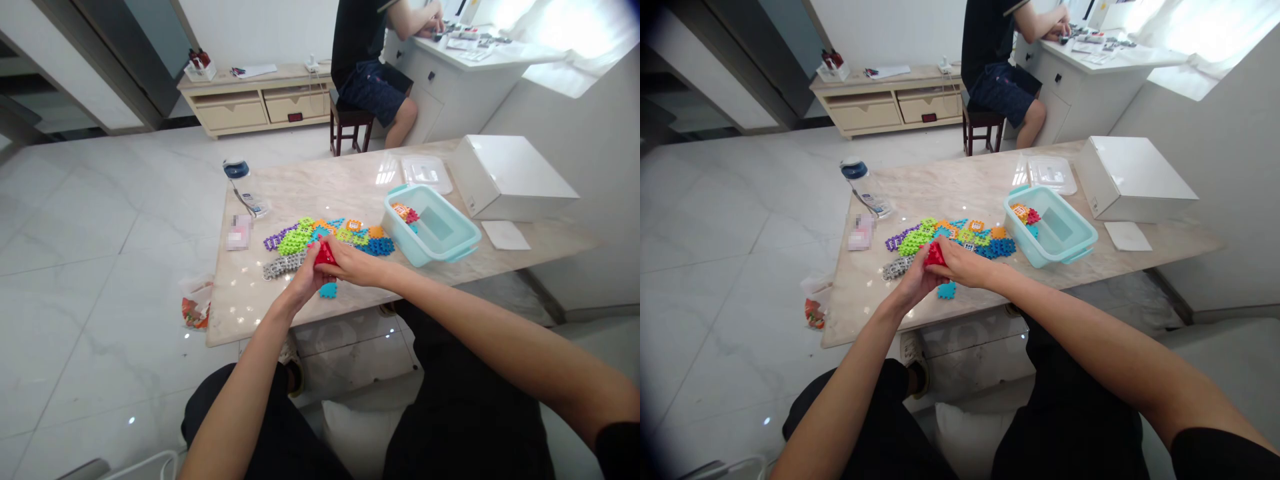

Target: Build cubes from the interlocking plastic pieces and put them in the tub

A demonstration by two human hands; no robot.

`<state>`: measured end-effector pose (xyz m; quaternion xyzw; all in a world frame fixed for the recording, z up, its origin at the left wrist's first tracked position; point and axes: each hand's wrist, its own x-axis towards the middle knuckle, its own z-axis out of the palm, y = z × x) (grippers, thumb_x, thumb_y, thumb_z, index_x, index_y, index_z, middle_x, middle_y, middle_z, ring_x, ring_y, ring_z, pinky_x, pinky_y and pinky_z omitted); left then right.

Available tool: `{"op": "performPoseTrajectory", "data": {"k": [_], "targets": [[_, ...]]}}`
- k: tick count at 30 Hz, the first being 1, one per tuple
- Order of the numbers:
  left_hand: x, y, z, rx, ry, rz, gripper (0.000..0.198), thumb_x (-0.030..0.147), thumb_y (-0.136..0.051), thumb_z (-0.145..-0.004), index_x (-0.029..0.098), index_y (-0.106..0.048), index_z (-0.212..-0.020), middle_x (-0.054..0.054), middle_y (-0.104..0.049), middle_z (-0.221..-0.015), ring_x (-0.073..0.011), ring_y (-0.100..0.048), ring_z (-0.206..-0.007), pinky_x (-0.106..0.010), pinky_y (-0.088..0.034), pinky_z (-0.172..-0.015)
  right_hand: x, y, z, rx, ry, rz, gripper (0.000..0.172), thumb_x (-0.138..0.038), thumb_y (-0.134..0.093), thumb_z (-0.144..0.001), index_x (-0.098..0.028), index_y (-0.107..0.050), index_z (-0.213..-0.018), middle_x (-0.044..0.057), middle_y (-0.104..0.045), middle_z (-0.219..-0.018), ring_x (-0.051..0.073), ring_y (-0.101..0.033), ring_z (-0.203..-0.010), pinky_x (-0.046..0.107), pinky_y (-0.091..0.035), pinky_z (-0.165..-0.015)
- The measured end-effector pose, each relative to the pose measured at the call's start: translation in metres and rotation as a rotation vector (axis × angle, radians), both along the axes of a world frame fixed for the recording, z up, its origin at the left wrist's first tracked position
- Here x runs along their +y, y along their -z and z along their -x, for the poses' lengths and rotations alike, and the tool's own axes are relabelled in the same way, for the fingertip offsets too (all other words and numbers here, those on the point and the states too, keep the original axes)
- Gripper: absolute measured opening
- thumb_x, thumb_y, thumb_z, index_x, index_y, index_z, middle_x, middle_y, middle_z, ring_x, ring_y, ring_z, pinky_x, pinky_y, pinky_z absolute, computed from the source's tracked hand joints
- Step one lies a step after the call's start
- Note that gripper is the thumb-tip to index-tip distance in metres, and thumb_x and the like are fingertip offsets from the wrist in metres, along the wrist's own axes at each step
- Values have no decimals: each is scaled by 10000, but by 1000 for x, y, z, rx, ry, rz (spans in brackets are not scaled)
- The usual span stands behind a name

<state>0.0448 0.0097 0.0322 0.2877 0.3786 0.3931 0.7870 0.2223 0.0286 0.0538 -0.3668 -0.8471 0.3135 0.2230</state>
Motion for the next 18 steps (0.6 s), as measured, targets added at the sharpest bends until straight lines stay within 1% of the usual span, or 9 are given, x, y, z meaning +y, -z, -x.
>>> {"op": "performPoseTrajectory", "data": {"k": [3,5,7,8,10,12,14,16,18], "targets": [[2,-5,1,-14,46,20,795,869,-494,-941,130,-777,-1014,-120,-788,-852,-207,-722,-719,-280,-572,-679,2,4,-2,-2,28,4,433,-542,-574,-1085,-166,-491,-1281,173,-652,-1225,294,-659,-1133,494,-564,-1051],[2,-5,1,-15,52,33,854,886,-407,-956,121,-784,-1001,-143,-795,-845,-223,-740,-729,-283,-576,-677,3,6,-2,3,31,15,478,-569,-577,-1078,-165,-495,-1320,177,-662,-1233,303,-669,-1146,501,-567,-1057],[2,-4,0,-17,33,39,828,859,-402,-979,124,-783,-968,-138,-791,-819,-214,-735,-706,-277,-575,-669,3,8,-1,12,30,13,521,-583,-565,-1079,-157,-498,-1372,193,-662,-1274,317,-670,-1202,514,-557,-1090],[1,-3,-1,-20,21,40,801,840,-418,-989,127,-782,-950,-132,-789,-807,-206,-728,-689,-273,-573,-665,3,9,-1,18,32,3,555,-591,-558,-1080,-154,-487,-1416,207,-648,-1330,327,-655,-1263,525,-540,-1126],[0,0,-3,-28,6,40,754,806,-459,-1000,127,-781,-941,-125,-786,-795,-192,-715,-666,-268,-569,-663,3,9,0,31,40,-28,626,-605,-545,-1081,-161,-442,-1510,228,-576,-1481,340,-578,-1418,546,-479,-1214],[-2,2,-4,-31,2,35,720,786,-494,-1001,129,-788,-996,-122,-791,-809,-192,-717,-672,-271,-569,-671,2,8,0,19,39,-49,654,-612,-540,-1082,-169,-416,-1547,226,-507,-1567,339,-496,-1509,550,-429,-1264],[-2,3,-5,-26,-1,23,694,770,-515,-1003,141,-788,-1112,-122,-806,-857,-209,-742,-731,-282,-581,-704,1,4,-1,-35,28,-41,595,-607,-533,-1086,-161,-473,-1475,216,-543,-1506,335,-533,-1454,542,-449,-1238],[-2,3,-5,-26,5,16,672,749,-532,-1008,162,-767,-1237,-128,-822,-940,-236,-771,-845,-303,-602,-771,1,-1,-1,-98,19,-21,504,-597,-524,-1093,-155,-540,-1335,192,-615,-1348,321,-612,-1304,524,-501,-1162],[-3,2,-4,-53,14,14,646,717,-546,-1020,179,-739,-1320,-138,-829,-1035,-262,-781,-972,-338,-617,-862,1,-5,0,-133,17,-17,450,-586,-525,-1096,-161,-558,-1240,162,-637,-1231,301,-640,-1190,498,-527,-1103]]}}
